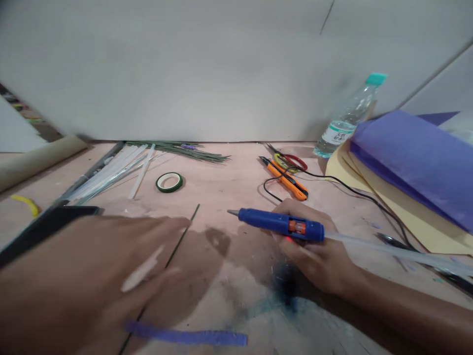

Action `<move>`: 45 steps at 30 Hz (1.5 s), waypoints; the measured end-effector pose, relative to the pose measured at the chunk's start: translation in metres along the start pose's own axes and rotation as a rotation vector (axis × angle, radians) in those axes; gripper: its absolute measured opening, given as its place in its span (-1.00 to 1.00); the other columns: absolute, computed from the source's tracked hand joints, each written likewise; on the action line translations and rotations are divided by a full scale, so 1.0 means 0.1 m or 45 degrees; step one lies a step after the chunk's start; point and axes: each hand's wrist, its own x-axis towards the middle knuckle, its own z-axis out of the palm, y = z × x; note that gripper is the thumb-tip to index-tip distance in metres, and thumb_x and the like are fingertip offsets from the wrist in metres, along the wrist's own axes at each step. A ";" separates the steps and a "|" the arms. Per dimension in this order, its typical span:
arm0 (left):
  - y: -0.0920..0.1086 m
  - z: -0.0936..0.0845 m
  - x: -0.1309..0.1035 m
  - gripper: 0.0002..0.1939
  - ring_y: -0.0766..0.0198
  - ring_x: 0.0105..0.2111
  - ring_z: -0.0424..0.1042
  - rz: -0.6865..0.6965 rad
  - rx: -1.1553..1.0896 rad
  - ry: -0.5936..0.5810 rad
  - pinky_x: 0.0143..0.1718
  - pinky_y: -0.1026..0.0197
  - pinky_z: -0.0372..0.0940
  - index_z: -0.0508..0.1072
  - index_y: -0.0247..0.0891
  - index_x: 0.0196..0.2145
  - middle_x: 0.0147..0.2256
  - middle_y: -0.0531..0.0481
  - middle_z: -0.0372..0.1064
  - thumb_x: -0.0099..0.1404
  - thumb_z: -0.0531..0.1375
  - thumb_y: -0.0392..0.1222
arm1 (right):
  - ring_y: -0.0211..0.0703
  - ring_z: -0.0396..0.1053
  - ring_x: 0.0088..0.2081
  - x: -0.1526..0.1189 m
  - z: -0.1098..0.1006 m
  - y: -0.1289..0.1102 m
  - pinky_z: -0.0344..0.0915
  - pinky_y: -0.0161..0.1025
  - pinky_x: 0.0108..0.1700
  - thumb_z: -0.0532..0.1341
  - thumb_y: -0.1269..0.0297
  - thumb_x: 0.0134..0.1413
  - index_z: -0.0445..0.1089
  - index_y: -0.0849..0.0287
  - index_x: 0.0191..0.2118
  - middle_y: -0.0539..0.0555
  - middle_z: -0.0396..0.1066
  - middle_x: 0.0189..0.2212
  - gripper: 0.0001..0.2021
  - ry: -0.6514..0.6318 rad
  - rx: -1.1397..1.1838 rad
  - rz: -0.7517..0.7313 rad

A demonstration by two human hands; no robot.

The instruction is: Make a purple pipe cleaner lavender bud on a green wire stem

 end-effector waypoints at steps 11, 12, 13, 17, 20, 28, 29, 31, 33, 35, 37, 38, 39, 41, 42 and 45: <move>0.21 0.48 0.20 -0.39 -0.08 -0.13 0.66 0.184 -0.016 -0.072 -0.19 -0.12 0.56 0.23 -0.44 0.45 0.12 -0.28 0.62 0.52 0.10 -0.21 | 0.01 0.64 -0.29 0.07 0.07 0.02 0.61 -0.09 -0.18 0.35 0.32 0.21 0.60 0.00 -0.27 0.01 0.66 -0.33 -0.93 0.207 -0.022 0.058; 0.20 0.49 0.20 -0.38 -0.08 -0.12 0.66 0.197 -0.026 -0.065 -0.19 -0.12 0.56 0.21 -0.43 0.46 0.11 -0.27 0.62 0.53 0.09 -0.21 | 0.01 0.63 -0.30 0.06 0.07 0.02 0.62 -0.10 -0.17 0.35 0.33 0.21 0.60 0.00 -0.27 0.00 0.65 -0.33 -0.93 0.215 -0.030 0.050; 0.19 0.50 0.20 -0.38 -0.08 -0.10 0.65 0.208 -0.036 -0.071 -0.17 -0.11 0.55 0.19 -0.42 0.47 0.12 -0.27 0.62 0.54 0.08 -0.21 | 0.00 0.63 -0.30 0.06 0.07 0.03 0.62 -0.10 -0.18 0.35 0.32 0.21 0.59 -0.01 -0.28 0.00 0.65 -0.33 -0.93 0.217 -0.045 0.045; 0.19 0.48 0.23 -0.36 -0.09 -0.01 0.64 0.212 -0.075 -0.113 -0.11 -0.11 0.53 0.15 -0.38 0.50 0.20 -0.30 0.57 0.55 0.06 -0.18 | 0.04 0.65 -0.26 0.05 0.06 0.06 0.63 -0.07 -0.15 0.36 0.28 0.22 0.62 -0.01 -0.25 0.02 0.67 -0.29 -0.95 0.236 -0.083 0.054; 0.18 0.47 0.24 -0.44 -0.05 -0.09 0.65 0.247 -0.081 -0.163 -0.17 -0.07 0.50 0.27 -0.33 0.44 0.11 -0.26 0.61 0.56 0.06 -0.18 | 0.06 0.66 -0.27 0.05 0.06 0.06 0.64 -0.05 -0.16 0.38 0.25 0.18 0.61 0.01 -0.27 0.03 0.68 -0.30 -0.97 0.284 -0.084 0.087; 0.14 0.53 0.24 -0.31 -0.01 -0.23 0.65 0.190 -0.126 -0.027 -0.25 -0.05 0.49 0.06 -0.40 0.52 -0.03 -0.19 0.64 0.52 0.08 -0.21 | 0.11 0.69 -0.25 0.04 0.05 0.09 0.68 0.04 -0.08 0.43 0.24 0.15 0.63 0.00 -0.25 0.02 0.72 -0.31 -0.96 0.328 -0.015 0.200; 0.14 0.52 0.25 -0.39 -0.01 -0.21 0.65 0.220 -0.101 -0.058 -0.24 -0.05 0.49 0.18 -0.39 0.48 -0.01 -0.21 0.64 0.54 0.07 -0.22 | 0.12 0.69 -0.24 0.04 0.05 0.09 0.68 0.05 -0.06 0.44 0.23 0.15 0.64 0.00 -0.25 0.02 0.72 -0.31 -0.95 0.339 -0.003 0.214; 0.15 0.50 0.26 -0.52 0.00 -0.19 0.65 0.267 -0.054 -0.120 -0.22 -0.04 0.49 0.37 -0.36 0.37 -0.01 -0.22 0.63 0.58 0.05 -0.23 | 0.14 0.70 -0.22 0.04 0.06 0.09 0.68 0.08 -0.01 0.45 0.21 0.13 0.64 0.00 -0.24 0.02 0.73 -0.29 -0.93 0.355 0.018 0.249; 0.16 0.49 0.27 -0.53 0.01 -0.19 0.65 0.259 -0.040 -0.154 -0.21 -0.02 0.49 0.42 -0.35 0.35 -0.05 -0.21 0.64 0.58 0.05 -0.23 | 0.17 0.71 -0.18 0.04 0.06 0.10 0.66 0.13 0.05 0.46 0.19 0.13 0.66 0.01 -0.23 0.03 0.75 -0.26 -0.90 0.367 0.021 0.267; 0.16 0.50 0.27 -0.43 -0.02 -0.15 0.66 0.198 -0.064 -0.145 -0.19 -0.04 0.50 0.31 -0.39 0.44 -0.01 -0.25 0.65 0.55 0.07 -0.20 | 0.19 0.71 -0.14 0.04 0.06 0.11 0.63 0.19 0.13 0.46 0.17 0.15 0.67 0.00 -0.23 0.04 0.75 -0.25 -0.90 0.362 0.010 0.269; 0.17 0.51 0.25 -0.30 -0.07 -0.09 0.66 0.129 -0.094 -0.120 -0.14 -0.07 0.53 0.16 -0.44 0.52 0.09 -0.30 0.63 0.52 0.09 -0.16 | 0.20 0.70 -0.11 0.04 0.07 0.13 0.60 0.22 0.18 0.45 0.16 0.18 0.69 0.00 -0.22 0.06 0.76 -0.21 -0.90 0.352 0.000 0.266; 0.17 0.52 0.25 -0.27 -0.08 -0.07 0.66 0.119 -0.100 -0.119 -0.11 -0.09 0.53 0.13 -0.44 0.54 0.13 -0.31 0.61 0.51 0.10 -0.15 | 0.20 0.70 -0.11 0.04 0.07 0.13 0.60 0.22 0.18 0.45 0.16 0.18 0.69 0.00 -0.22 0.06 0.76 -0.21 -0.90 0.346 0.001 0.271; 0.17 0.52 0.24 -0.29 -0.08 -0.06 0.66 0.133 -0.096 -0.122 -0.11 -0.09 0.54 0.14 -0.42 0.53 0.15 -0.31 0.60 0.52 0.09 -0.15 | 0.20 0.71 -0.13 0.04 0.07 0.13 0.62 0.20 0.14 0.45 0.16 0.18 0.69 0.01 -0.24 0.06 0.76 -0.22 -0.90 0.348 0.007 0.278; 0.16 0.53 0.24 -0.39 -0.05 -0.08 0.66 0.195 -0.068 -0.143 -0.14 -0.07 0.54 0.27 -0.38 0.48 0.15 -0.28 0.60 0.56 0.08 -0.17 | 0.18 0.71 -0.18 0.04 0.07 0.11 0.66 0.16 0.05 0.46 0.16 0.13 0.69 0.01 -0.28 0.06 0.75 -0.27 -0.91 0.369 0.026 0.297; 0.16 0.53 0.24 -0.44 -0.03 -0.10 0.66 0.226 -0.046 -0.146 -0.16 -0.06 0.53 0.34 -0.37 0.45 0.13 -0.27 0.61 0.58 0.06 -0.18 | 0.18 0.71 -0.20 0.05 0.07 0.10 0.68 0.14 0.02 0.46 0.16 0.11 0.68 0.01 -0.30 0.06 0.75 -0.29 -0.91 0.385 0.032 0.306; 0.14 0.53 0.27 -0.50 -0.02 -0.16 0.66 0.267 0.023 -0.152 -0.21 -0.07 0.53 0.42 -0.36 0.39 0.06 -0.24 0.64 0.61 0.03 -0.19 | 0.17 0.71 -0.21 0.06 0.07 0.05 0.68 0.14 0.02 0.47 0.17 0.05 0.68 0.00 -0.34 0.04 0.73 -0.32 -0.93 0.411 0.027 0.324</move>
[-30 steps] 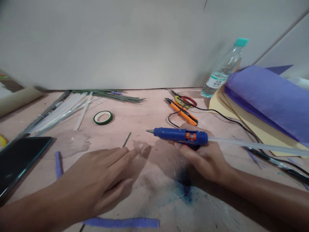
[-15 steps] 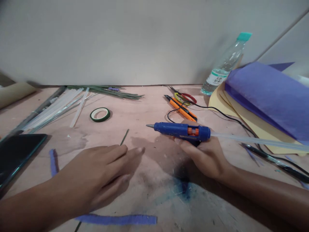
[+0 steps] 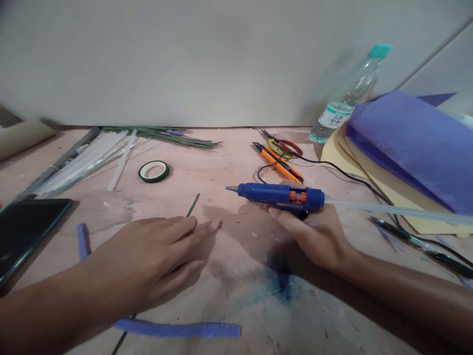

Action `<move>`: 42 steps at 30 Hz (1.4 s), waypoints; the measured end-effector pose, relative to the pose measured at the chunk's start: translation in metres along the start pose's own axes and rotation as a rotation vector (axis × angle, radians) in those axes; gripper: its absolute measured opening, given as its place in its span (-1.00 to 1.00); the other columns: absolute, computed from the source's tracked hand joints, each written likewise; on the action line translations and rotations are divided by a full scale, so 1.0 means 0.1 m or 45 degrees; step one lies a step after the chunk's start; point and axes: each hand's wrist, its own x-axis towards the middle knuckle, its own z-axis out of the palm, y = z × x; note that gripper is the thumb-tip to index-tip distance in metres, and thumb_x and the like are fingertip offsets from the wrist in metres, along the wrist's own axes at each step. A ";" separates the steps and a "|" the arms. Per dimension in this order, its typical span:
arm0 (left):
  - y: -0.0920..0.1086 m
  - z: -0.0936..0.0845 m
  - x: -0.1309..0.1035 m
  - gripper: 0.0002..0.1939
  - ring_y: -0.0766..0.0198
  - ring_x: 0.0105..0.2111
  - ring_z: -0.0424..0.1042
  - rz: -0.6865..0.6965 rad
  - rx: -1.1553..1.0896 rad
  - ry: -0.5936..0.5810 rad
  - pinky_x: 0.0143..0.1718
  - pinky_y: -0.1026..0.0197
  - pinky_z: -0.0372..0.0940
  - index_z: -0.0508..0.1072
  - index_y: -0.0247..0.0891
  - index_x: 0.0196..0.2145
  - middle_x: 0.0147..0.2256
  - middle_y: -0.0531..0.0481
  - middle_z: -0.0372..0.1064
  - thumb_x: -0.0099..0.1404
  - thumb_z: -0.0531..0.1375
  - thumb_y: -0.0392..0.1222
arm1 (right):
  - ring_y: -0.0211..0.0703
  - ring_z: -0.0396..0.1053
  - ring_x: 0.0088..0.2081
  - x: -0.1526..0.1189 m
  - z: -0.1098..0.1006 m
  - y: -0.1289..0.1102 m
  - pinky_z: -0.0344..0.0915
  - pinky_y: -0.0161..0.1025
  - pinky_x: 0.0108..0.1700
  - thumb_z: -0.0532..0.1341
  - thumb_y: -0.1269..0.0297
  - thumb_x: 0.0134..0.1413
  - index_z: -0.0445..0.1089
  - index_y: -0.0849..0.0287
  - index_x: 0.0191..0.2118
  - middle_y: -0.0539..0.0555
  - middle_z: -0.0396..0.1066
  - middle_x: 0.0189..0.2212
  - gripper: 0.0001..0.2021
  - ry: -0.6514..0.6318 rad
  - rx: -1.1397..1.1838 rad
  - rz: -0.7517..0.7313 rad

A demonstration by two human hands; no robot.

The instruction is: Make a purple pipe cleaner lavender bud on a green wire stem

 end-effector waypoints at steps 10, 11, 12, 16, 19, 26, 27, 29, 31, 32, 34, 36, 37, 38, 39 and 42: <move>0.01 -0.02 0.01 -0.42 -0.09 -0.02 0.66 -0.009 0.009 -0.039 -0.17 -0.09 0.55 0.26 -0.38 0.49 0.19 -0.31 0.58 0.62 0.03 -0.16 | 0.16 0.71 -0.19 0.00 0.02 0.00 0.66 0.09 0.03 0.46 0.20 0.03 0.69 0.00 -0.36 0.02 0.72 -0.34 -0.94 -0.024 0.060 0.070; 0.00 -0.03 0.01 -0.46 -0.09 -0.01 0.66 0.025 0.024 -0.062 -0.15 -0.10 0.56 0.32 -0.35 0.46 0.20 -0.29 0.57 0.64 0.02 -0.16 | 0.16 0.71 -0.19 0.00 0.02 0.00 0.66 0.09 0.03 0.47 0.19 0.02 0.70 0.00 -0.36 0.02 0.72 -0.35 -0.94 -0.016 0.057 0.077; 0.00 -0.04 0.02 -0.49 -0.09 -0.01 0.65 0.041 0.039 -0.077 -0.13 -0.11 0.56 0.37 -0.34 0.43 0.21 -0.27 0.56 0.66 0.01 -0.16 | 0.16 0.71 -0.20 0.00 0.02 0.01 0.66 0.08 0.02 0.48 0.18 0.01 0.71 0.01 -0.35 0.02 0.72 -0.36 -0.92 -0.006 0.051 0.088; -0.03 -0.05 0.03 -0.52 -0.03 -0.02 0.65 0.023 0.051 -0.096 -0.09 -0.08 0.55 0.42 -0.30 0.40 0.21 -0.25 0.56 0.68 0.03 -0.11 | 0.18 0.70 -0.23 0.01 0.03 0.02 0.65 0.08 -0.03 0.48 0.14 -0.03 0.72 0.05 -0.34 0.06 0.73 -0.35 -0.86 0.014 0.042 0.121; -0.05 -0.04 0.03 -0.49 -0.04 -0.02 0.64 0.023 0.034 -0.084 -0.09 -0.09 0.54 0.39 -0.30 0.43 0.20 -0.23 0.56 0.67 0.08 -0.06 | 0.20 0.71 -0.20 0.02 0.03 0.01 0.63 0.09 0.04 0.48 0.11 -0.03 0.72 0.05 -0.35 0.07 0.73 -0.35 -0.84 0.007 0.037 0.107; -0.06 -0.03 0.01 -0.45 -0.07 -0.03 0.61 0.001 -0.044 -0.027 -0.06 -0.14 0.52 0.38 -0.30 0.44 0.17 -0.20 0.57 0.66 0.10 0.03 | 0.19 0.71 -0.23 0.01 0.02 0.00 0.65 0.03 -0.08 0.46 0.13 0.01 0.70 0.02 -0.39 0.06 0.72 -0.39 -0.89 -0.022 0.028 0.080; -0.06 -0.02 0.00 -0.45 -0.08 -0.02 0.61 -0.003 -0.067 -0.029 -0.05 -0.14 0.52 0.38 -0.30 0.44 0.18 -0.21 0.56 0.66 0.10 0.04 | 0.18 0.71 -0.24 0.01 0.03 0.00 0.65 0.01 -0.09 0.46 0.14 0.02 0.69 0.02 -0.41 0.06 0.71 -0.42 -0.89 -0.020 0.025 0.076; -0.07 -0.01 -0.02 -0.42 -0.11 0.06 0.59 -0.022 -0.136 -0.024 0.02 -0.15 0.51 0.33 -0.31 0.47 0.21 -0.25 0.54 0.66 0.10 0.04 | 0.16 0.70 -0.24 0.00 0.03 -0.01 0.65 -0.01 -0.09 0.47 0.14 0.03 0.69 0.02 -0.40 0.06 0.70 -0.44 -0.89 -0.017 0.016 0.078; -0.08 0.00 -0.05 -0.34 -0.13 0.21 0.53 -0.049 -0.224 -0.003 0.17 -0.16 0.46 0.21 -0.35 0.52 0.30 -0.31 0.48 0.64 0.12 0.04 | 0.15 0.70 -0.28 0.00 0.03 0.00 0.65 -0.03 -0.15 0.47 0.11 0.02 0.70 0.02 -0.38 0.07 0.70 -0.42 -0.87 -0.016 0.007 0.088; -0.09 0.01 -0.06 -0.29 -0.14 0.29 0.47 -0.062 -0.263 0.010 0.25 -0.18 0.41 0.14 -0.37 0.55 0.36 -0.33 0.43 0.63 0.13 0.05 | 0.14 0.69 -0.30 0.00 0.03 0.00 0.65 -0.04 -0.19 0.47 0.10 0.01 0.70 0.03 -0.39 0.07 0.70 -0.42 -0.86 -0.009 0.007 0.092; -0.09 0.02 -0.07 -0.21 -0.14 0.34 0.42 -0.083 -0.307 0.041 0.31 -0.19 0.36 0.01 -0.38 0.58 0.43 -0.35 0.35 0.61 0.15 0.05 | 0.12 0.68 -0.35 0.01 0.03 0.01 0.64 -0.06 -0.26 0.47 0.09 -0.02 0.68 0.02 -0.42 0.07 0.69 -0.44 -0.85 0.006 0.004 0.092; -0.09 0.02 -0.06 -0.18 -0.13 0.24 0.50 -0.075 -0.300 0.062 0.21 -0.19 0.42 -0.04 -0.37 0.59 0.40 -0.35 0.38 0.58 0.15 0.01 | 0.11 0.67 -0.38 0.01 0.02 0.02 0.63 -0.07 -0.27 0.47 0.09 -0.04 0.64 0.01 -0.47 0.05 0.66 -0.50 -0.85 0.013 -0.020 0.084; -0.09 0.02 -0.06 -0.20 -0.12 0.15 0.55 -0.058 -0.285 0.062 0.12 -0.17 0.46 -0.02 -0.35 0.58 0.34 -0.33 0.44 0.58 0.16 -0.02 | 0.11 0.66 -0.38 0.01 0.01 0.02 0.64 -0.07 -0.26 0.47 0.09 -0.04 0.63 0.00 -0.49 0.04 0.64 -0.53 -0.85 0.015 -0.035 0.082; -0.08 0.01 -0.05 -0.25 -0.10 0.07 0.57 -0.033 -0.264 0.058 0.04 -0.15 0.48 0.03 -0.31 0.57 0.27 -0.29 0.50 0.57 0.16 -0.05 | 0.11 0.67 -0.38 0.01 0.01 0.02 0.64 -0.06 -0.26 0.47 0.09 -0.05 0.62 0.00 -0.50 0.03 0.63 -0.54 -0.85 0.018 -0.048 0.082; -0.07 0.01 -0.04 -0.31 -0.08 0.01 0.58 -0.005 -0.239 0.052 -0.03 -0.12 0.48 0.12 -0.28 0.53 0.20 -0.24 0.55 0.56 0.17 -0.08 | 0.13 0.67 -0.37 0.01 0.01 0.01 0.65 -0.05 -0.25 0.46 0.08 -0.06 0.63 0.00 -0.50 0.04 0.64 -0.54 -0.85 0.016 -0.060 0.087; -0.06 0.01 -0.02 -0.52 -0.06 -0.06 0.58 0.040 -0.156 0.052 -0.13 -0.08 0.45 0.37 -0.22 0.36 0.06 -0.16 0.58 0.55 0.20 -0.15 | 0.19 0.71 -0.30 0.02 0.02 -0.02 0.66 -0.02 -0.22 0.46 0.06 -0.09 0.70 0.01 -0.42 0.08 0.72 -0.43 -0.83 0.019 -0.065 0.124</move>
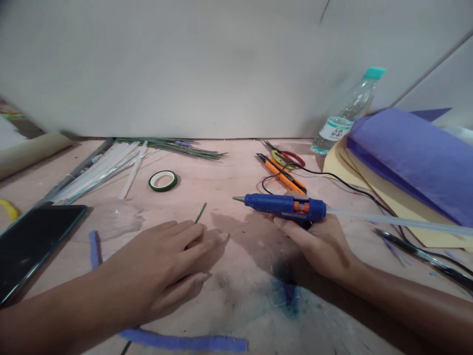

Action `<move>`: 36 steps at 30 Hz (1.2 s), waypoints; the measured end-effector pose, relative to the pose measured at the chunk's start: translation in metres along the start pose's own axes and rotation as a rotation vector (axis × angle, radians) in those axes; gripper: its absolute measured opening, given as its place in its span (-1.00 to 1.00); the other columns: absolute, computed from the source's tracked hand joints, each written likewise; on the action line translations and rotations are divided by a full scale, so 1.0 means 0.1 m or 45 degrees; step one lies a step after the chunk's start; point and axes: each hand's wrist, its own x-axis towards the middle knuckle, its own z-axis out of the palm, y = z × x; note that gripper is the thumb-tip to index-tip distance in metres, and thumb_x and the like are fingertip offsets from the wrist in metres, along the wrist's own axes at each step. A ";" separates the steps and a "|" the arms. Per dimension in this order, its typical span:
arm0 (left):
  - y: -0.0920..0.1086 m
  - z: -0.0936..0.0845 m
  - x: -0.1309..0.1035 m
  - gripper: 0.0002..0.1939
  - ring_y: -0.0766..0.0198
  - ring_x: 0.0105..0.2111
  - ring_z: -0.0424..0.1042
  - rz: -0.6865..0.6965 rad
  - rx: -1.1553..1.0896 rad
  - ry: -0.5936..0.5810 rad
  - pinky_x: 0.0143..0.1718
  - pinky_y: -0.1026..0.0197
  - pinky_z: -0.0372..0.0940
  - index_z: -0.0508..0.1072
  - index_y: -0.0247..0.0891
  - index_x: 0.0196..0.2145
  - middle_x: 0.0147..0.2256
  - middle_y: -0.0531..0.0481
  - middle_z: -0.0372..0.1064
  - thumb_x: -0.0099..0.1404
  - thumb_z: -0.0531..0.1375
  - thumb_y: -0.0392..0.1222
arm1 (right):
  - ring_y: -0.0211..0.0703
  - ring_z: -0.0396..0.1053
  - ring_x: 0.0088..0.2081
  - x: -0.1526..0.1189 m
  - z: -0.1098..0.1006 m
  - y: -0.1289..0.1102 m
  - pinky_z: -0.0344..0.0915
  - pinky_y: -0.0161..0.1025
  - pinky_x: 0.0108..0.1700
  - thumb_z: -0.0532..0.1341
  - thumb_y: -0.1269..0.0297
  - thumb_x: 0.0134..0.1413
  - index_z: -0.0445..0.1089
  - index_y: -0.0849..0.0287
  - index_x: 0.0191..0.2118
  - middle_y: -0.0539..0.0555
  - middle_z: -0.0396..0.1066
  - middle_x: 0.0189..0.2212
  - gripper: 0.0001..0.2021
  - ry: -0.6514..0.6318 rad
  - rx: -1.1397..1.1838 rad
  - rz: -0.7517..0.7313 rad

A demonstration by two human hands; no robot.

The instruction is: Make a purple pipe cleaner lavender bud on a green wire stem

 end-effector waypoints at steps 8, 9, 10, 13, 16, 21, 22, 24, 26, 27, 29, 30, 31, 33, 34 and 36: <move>-0.01 0.07 0.00 -0.66 -0.03 -0.14 0.60 0.130 0.133 0.210 -0.18 -0.09 0.46 0.45 -0.40 0.21 0.00 -0.21 0.64 0.64 0.06 -0.21 | 0.21 0.73 -0.22 0.00 0.01 0.04 0.69 0.01 -0.15 0.45 0.07 -0.04 0.75 0.02 -0.30 0.09 0.77 -0.28 -0.79 -0.064 0.043 0.047; -0.01 0.08 0.00 -0.66 -0.03 -0.16 0.60 0.140 0.147 0.235 -0.20 -0.09 0.46 0.46 -0.41 0.20 -0.02 -0.21 0.64 0.64 0.04 -0.22 | 0.23 0.74 -0.18 0.00 0.01 0.06 0.69 0.04 -0.09 0.45 0.08 -0.02 0.75 0.02 -0.27 0.10 0.78 -0.25 -0.79 -0.087 0.054 0.052; -0.01 0.08 -0.01 -0.67 -0.02 -0.15 0.60 0.150 0.153 0.254 -0.20 -0.09 0.45 0.46 -0.41 0.19 -0.04 -0.20 0.65 0.65 0.04 -0.22 | 0.24 0.74 -0.15 0.00 0.00 0.07 0.68 0.07 -0.03 0.45 0.08 0.00 0.74 0.02 -0.24 0.10 0.78 -0.22 -0.78 -0.110 0.067 0.060; 0.00 0.08 -0.02 -0.70 0.01 -0.17 0.62 0.174 0.136 0.287 -0.23 -0.06 0.45 0.48 -0.41 0.15 -0.09 -0.17 0.66 0.65 0.04 -0.25 | 0.26 0.74 -0.09 0.01 0.01 0.07 0.65 0.14 0.07 0.44 0.08 0.02 0.74 0.01 -0.23 0.09 0.78 -0.19 -0.78 -0.122 0.076 0.051; 0.02 0.07 -0.03 -0.72 0.04 -0.23 0.62 0.199 0.122 0.348 -0.30 -0.03 0.44 0.51 -0.42 0.08 -0.15 -0.14 0.66 0.64 0.05 -0.27 | 0.24 0.74 -0.15 0.01 0.01 0.02 0.68 0.09 -0.01 0.43 0.10 -0.01 0.74 0.00 -0.31 0.08 0.77 -0.26 -0.82 -0.069 0.038 0.008; 0.02 0.02 -0.04 -0.65 0.14 -0.39 0.58 0.199 0.133 0.390 -0.41 0.04 0.40 0.58 -0.34 -0.12 -0.29 -0.10 0.64 0.66 -0.01 -0.28 | 0.17 0.73 -0.25 0.00 0.01 -0.02 0.69 0.01 -0.13 0.45 0.11 -0.03 0.74 0.00 -0.34 0.06 0.76 -0.31 -0.85 -0.076 0.057 0.005; 0.01 0.02 -0.04 -0.63 0.14 -0.40 0.58 0.201 0.143 0.393 -0.43 0.04 0.40 0.58 -0.33 -0.15 -0.29 -0.10 0.64 0.66 -0.02 -0.29 | 0.17 0.72 -0.27 -0.01 0.01 -0.02 0.69 0.01 -0.14 0.46 0.12 -0.03 0.74 0.01 -0.34 0.07 0.76 -0.32 -0.86 -0.081 0.067 0.005; 0.00 0.01 -0.05 -0.62 0.14 -0.40 0.59 0.205 0.164 0.392 -0.45 0.04 0.40 0.58 -0.33 -0.17 -0.27 -0.12 0.66 0.66 -0.02 -0.30 | 0.17 0.72 -0.27 -0.01 0.00 -0.02 0.69 0.01 -0.16 0.47 0.12 -0.02 0.74 0.01 -0.34 0.07 0.76 -0.32 -0.86 -0.084 0.086 -0.006; 0.00 0.01 -0.06 -0.64 0.14 -0.42 0.59 0.211 0.178 0.378 -0.47 0.03 0.40 0.58 -0.34 -0.15 -0.28 -0.11 0.65 0.65 -0.01 -0.32 | 0.17 0.72 -0.25 -0.01 0.00 -0.01 0.69 0.01 -0.15 0.46 0.14 -0.01 0.75 0.01 -0.33 0.07 0.77 -0.31 -0.86 -0.084 0.082 -0.022; 0.00 0.00 -0.06 -0.66 0.14 -0.44 0.58 0.214 0.180 0.377 -0.48 0.03 0.40 0.57 -0.34 -0.14 -0.30 -0.09 0.64 0.64 -0.01 -0.33 | 0.17 0.72 -0.25 0.00 0.00 -0.01 0.69 0.01 -0.16 0.46 0.14 -0.02 0.75 0.01 -0.33 0.07 0.77 -0.31 -0.86 -0.079 0.068 -0.026; 0.01 -0.01 -0.05 -0.67 0.12 -0.46 0.57 0.226 0.183 0.393 -0.50 0.02 0.41 0.54 -0.38 -0.07 -0.32 -0.07 0.61 0.65 -0.02 -0.32 | 0.17 0.72 -0.27 0.00 0.00 -0.01 0.68 0.01 -0.17 0.46 0.12 -0.03 0.75 0.01 -0.34 0.07 0.76 -0.32 -0.85 -0.077 0.040 -0.015; 0.01 -0.02 -0.04 -0.68 0.11 -0.45 0.57 0.227 0.185 0.403 -0.51 0.01 0.41 0.52 -0.40 -0.02 -0.31 -0.07 0.61 0.66 -0.04 -0.31 | 0.18 0.71 -0.28 0.01 0.00 -0.01 0.68 0.01 -0.18 0.45 0.10 -0.04 0.75 0.01 -0.35 0.07 0.76 -0.33 -0.84 -0.078 0.034 -0.003; 0.01 -0.02 -0.04 -0.68 0.10 -0.44 0.58 0.221 0.191 0.398 -0.50 0.00 0.42 0.49 -0.42 0.05 -0.28 -0.08 0.62 0.67 -0.05 -0.31 | 0.19 0.71 -0.28 0.01 0.00 -0.01 0.68 0.02 -0.18 0.45 0.08 -0.04 0.75 0.01 -0.35 0.07 0.76 -0.35 -0.82 -0.079 0.034 0.010; 0.02 -0.03 -0.02 -0.66 0.09 -0.43 0.58 0.195 0.205 0.331 -0.49 -0.01 0.43 0.43 -0.42 0.17 -0.23 -0.09 0.62 0.66 -0.07 -0.30 | 0.21 0.72 -0.28 0.01 0.01 -0.02 0.68 0.04 -0.17 0.45 0.05 -0.06 0.75 0.01 -0.37 0.07 0.75 -0.36 -0.81 -0.082 0.042 0.037; 0.03 -0.03 -0.02 -0.65 0.10 -0.43 0.58 0.178 0.215 0.283 -0.49 -0.01 0.42 0.41 -0.41 0.20 -0.22 -0.08 0.61 0.65 -0.07 -0.32 | 0.22 0.72 -0.27 0.01 0.01 -0.02 0.68 0.05 -0.16 0.45 0.04 -0.07 0.75 0.00 -0.38 0.07 0.75 -0.36 -0.81 -0.083 0.046 0.046; 0.03 -0.03 -0.01 -0.64 0.10 -0.46 0.54 0.143 0.235 0.203 -0.50 0.00 0.39 0.41 -0.39 0.21 -0.25 -0.06 0.57 0.61 -0.06 -0.34 | 0.22 0.72 -0.24 0.00 0.01 -0.01 0.68 0.06 -0.13 0.45 0.05 -0.07 0.75 0.00 -0.36 0.07 0.76 -0.33 -0.80 -0.093 0.052 0.047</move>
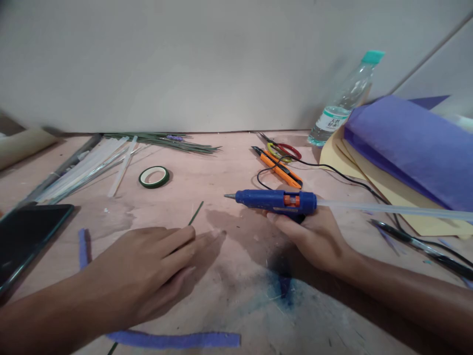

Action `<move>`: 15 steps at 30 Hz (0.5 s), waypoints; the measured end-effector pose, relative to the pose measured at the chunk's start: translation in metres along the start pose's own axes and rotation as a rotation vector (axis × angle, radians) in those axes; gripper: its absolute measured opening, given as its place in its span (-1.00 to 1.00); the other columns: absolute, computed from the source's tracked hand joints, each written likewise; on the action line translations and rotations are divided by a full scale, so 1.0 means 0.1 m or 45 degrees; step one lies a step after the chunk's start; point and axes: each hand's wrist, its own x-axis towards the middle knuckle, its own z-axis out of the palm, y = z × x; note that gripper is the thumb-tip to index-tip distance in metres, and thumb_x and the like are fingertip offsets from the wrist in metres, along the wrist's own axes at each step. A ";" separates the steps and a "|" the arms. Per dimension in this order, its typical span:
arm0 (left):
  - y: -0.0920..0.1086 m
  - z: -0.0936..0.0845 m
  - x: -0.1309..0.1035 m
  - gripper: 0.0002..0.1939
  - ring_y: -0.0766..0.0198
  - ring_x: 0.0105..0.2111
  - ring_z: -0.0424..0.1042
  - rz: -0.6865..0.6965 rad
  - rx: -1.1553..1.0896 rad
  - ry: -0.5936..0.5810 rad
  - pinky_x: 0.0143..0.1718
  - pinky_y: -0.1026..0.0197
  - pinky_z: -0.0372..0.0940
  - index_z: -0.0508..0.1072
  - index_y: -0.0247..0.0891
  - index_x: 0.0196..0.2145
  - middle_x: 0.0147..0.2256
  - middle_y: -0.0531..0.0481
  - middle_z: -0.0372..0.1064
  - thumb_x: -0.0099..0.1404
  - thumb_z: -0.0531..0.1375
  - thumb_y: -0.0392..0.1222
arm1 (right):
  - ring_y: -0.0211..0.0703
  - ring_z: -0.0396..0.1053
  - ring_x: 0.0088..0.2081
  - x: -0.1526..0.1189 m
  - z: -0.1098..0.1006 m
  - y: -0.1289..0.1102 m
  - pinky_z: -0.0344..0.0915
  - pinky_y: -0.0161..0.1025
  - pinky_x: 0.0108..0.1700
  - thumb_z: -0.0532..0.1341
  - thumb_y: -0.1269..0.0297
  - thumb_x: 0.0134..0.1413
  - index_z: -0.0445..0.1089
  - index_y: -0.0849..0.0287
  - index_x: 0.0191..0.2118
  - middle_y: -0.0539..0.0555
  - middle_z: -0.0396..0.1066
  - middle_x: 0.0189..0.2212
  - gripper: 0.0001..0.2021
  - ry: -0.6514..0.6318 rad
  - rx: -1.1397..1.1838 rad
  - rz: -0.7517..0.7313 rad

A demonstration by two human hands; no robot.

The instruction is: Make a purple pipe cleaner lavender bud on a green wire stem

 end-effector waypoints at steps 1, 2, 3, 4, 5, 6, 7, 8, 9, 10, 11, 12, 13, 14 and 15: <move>0.00 0.00 0.00 -0.64 0.10 -0.47 0.53 -0.003 0.009 -0.014 -0.50 0.00 0.38 0.42 -0.39 0.19 -0.27 -0.06 0.56 0.59 -0.05 -0.35 | 0.22 0.72 -0.24 0.00 0.00 0.00 0.68 0.07 -0.11 0.45 0.05 -0.07 0.76 0.00 -0.35 0.08 0.76 -0.32 -0.80 -0.004 -0.001 -0.004; 0.00 0.00 0.00 -0.64 0.10 -0.48 0.51 -0.006 0.017 -0.010 -0.50 0.00 0.36 0.44 -0.39 0.16 -0.29 -0.06 0.54 0.58 -0.05 -0.35 | 0.22 0.72 -0.23 0.00 -0.01 0.01 0.68 0.08 -0.09 0.46 0.05 -0.06 0.76 0.01 -0.33 0.08 0.76 -0.32 -0.80 -0.009 -0.002 -0.009; -0.01 0.00 0.00 -0.65 0.10 -0.48 0.51 -0.006 0.017 0.002 -0.50 0.00 0.36 0.46 -0.39 0.12 -0.30 -0.06 0.53 0.56 -0.04 -0.35 | 0.22 0.73 -0.23 0.00 -0.01 0.01 0.68 0.08 -0.08 0.46 0.06 -0.04 0.76 0.02 -0.32 0.08 0.76 -0.32 -0.80 -0.014 -0.004 -0.011; -0.01 0.00 0.00 -0.67 0.11 -0.49 0.50 0.000 0.014 0.022 -0.50 0.01 0.35 0.48 -0.38 0.08 -0.32 -0.06 0.52 0.56 -0.04 -0.35 | 0.22 0.73 -0.23 0.00 -0.01 0.02 0.68 0.09 -0.07 0.46 0.07 -0.04 0.76 0.02 -0.32 0.09 0.76 -0.32 -0.80 -0.017 -0.008 -0.014; -0.01 0.01 0.00 -0.68 0.12 -0.49 0.50 0.006 0.012 0.043 -0.50 0.02 0.34 0.49 -0.35 0.02 -0.33 -0.05 0.51 0.56 -0.03 -0.35 | 0.22 0.73 -0.22 0.00 -0.01 0.03 0.68 0.10 -0.06 0.46 0.08 -0.02 0.76 0.02 -0.31 0.09 0.77 -0.30 -0.81 -0.022 -0.009 -0.017; -0.01 0.01 0.00 -0.70 0.13 -0.49 0.49 0.013 0.014 0.062 -0.49 0.03 0.33 0.50 -0.32 -0.03 -0.35 -0.04 0.51 0.56 -0.03 -0.36 | 0.23 0.73 -0.20 0.00 -0.01 0.04 0.68 0.11 -0.04 0.46 0.08 -0.01 0.76 0.02 -0.30 0.09 0.77 -0.28 -0.81 -0.028 -0.005 -0.019; -0.01 0.01 0.00 -0.71 0.13 -0.49 0.49 0.016 0.022 0.074 -0.49 0.03 0.32 0.50 -0.29 -0.07 -0.36 -0.03 0.50 0.56 -0.03 -0.37 | 0.24 0.74 -0.17 0.01 -0.01 0.05 0.68 0.13 -0.01 0.46 0.08 0.01 0.76 0.01 -0.28 0.09 0.78 -0.25 -0.81 -0.036 0.002 -0.022; -0.01 0.01 0.00 -0.71 0.14 -0.49 0.48 0.019 0.035 0.080 -0.50 0.03 0.30 0.50 -0.27 -0.10 -0.37 -0.02 0.50 0.57 -0.03 -0.38 | 0.26 0.74 -0.14 0.01 -0.01 0.07 0.67 0.14 0.02 0.47 0.07 0.02 0.77 0.01 -0.26 0.10 0.78 -0.22 -0.80 -0.042 0.011 -0.023; -0.01 0.01 0.00 -0.71 0.13 -0.50 0.47 0.023 0.051 0.090 -0.51 0.03 0.29 0.49 -0.26 -0.10 -0.37 -0.01 0.49 0.58 -0.03 -0.38 | 0.27 0.74 -0.11 0.01 -0.01 0.08 0.66 0.16 0.05 0.47 0.07 0.02 0.76 0.01 -0.25 0.11 0.78 -0.20 -0.79 -0.045 0.020 -0.022; -0.01 0.01 0.00 -0.70 0.13 -0.51 0.46 0.019 0.063 0.096 -0.51 0.02 0.28 0.49 -0.26 -0.09 -0.38 0.00 0.49 0.59 -0.04 -0.38 | 0.28 0.73 -0.09 0.01 0.00 0.09 0.65 0.18 0.08 0.48 0.06 0.03 0.76 0.02 -0.23 0.11 0.78 -0.19 -0.78 -0.047 0.027 -0.019; 0.00 0.01 0.00 -0.70 0.13 -0.51 0.45 0.010 0.065 0.098 -0.52 0.02 0.27 0.48 -0.26 -0.08 -0.38 0.01 0.48 0.59 -0.05 -0.37 | 0.28 0.73 -0.09 0.01 0.00 0.09 0.65 0.19 0.09 0.48 0.06 0.03 0.76 0.02 -0.23 0.12 0.78 -0.18 -0.77 -0.048 0.030 -0.014; 0.00 0.01 0.01 -0.70 0.14 -0.52 0.45 0.000 0.057 0.096 -0.52 0.02 0.26 0.47 -0.25 -0.08 -0.39 0.02 0.47 0.60 -0.05 -0.37 | 0.28 0.73 -0.08 0.01 0.00 0.09 0.64 0.20 0.10 0.47 0.05 0.04 0.75 0.02 -0.22 0.12 0.78 -0.17 -0.77 -0.051 0.029 -0.014; 0.00 0.01 0.01 -0.71 0.15 -0.52 0.45 -0.011 0.042 0.088 -0.52 0.03 0.25 0.46 -0.24 -0.09 -0.39 0.03 0.46 0.59 -0.05 -0.37 | 0.28 0.73 -0.08 0.01 0.01 0.08 0.63 0.20 0.12 0.47 0.05 0.04 0.75 0.02 -0.22 0.12 0.78 -0.17 -0.76 -0.059 0.024 -0.017; -0.01 0.01 0.01 -0.71 0.16 -0.52 0.45 -0.025 0.023 0.072 -0.52 0.04 0.25 0.45 -0.23 -0.11 -0.40 0.04 0.45 0.59 -0.05 -0.38 | 0.28 0.72 -0.07 0.01 0.01 0.07 0.62 0.20 0.14 0.46 0.05 0.04 0.76 0.02 -0.22 0.11 0.78 -0.17 -0.77 -0.071 0.020 -0.021; -0.01 0.01 0.02 -0.72 0.17 -0.51 0.45 -0.039 0.003 0.055 -0.51 0.05 0.25 0.43 -0.22 -0.13 -0.41 0.05 0.44 0.58 -0.05 -0.39 | 0.28 0.72 -0.07 0.01 0.01 0.06 0.62 0.19 0.14 0.46 0.05 0.03 0.76 0.02 -0.23 0.11 0.78 -0.18 -0.77 -0.077 0.017 -0.027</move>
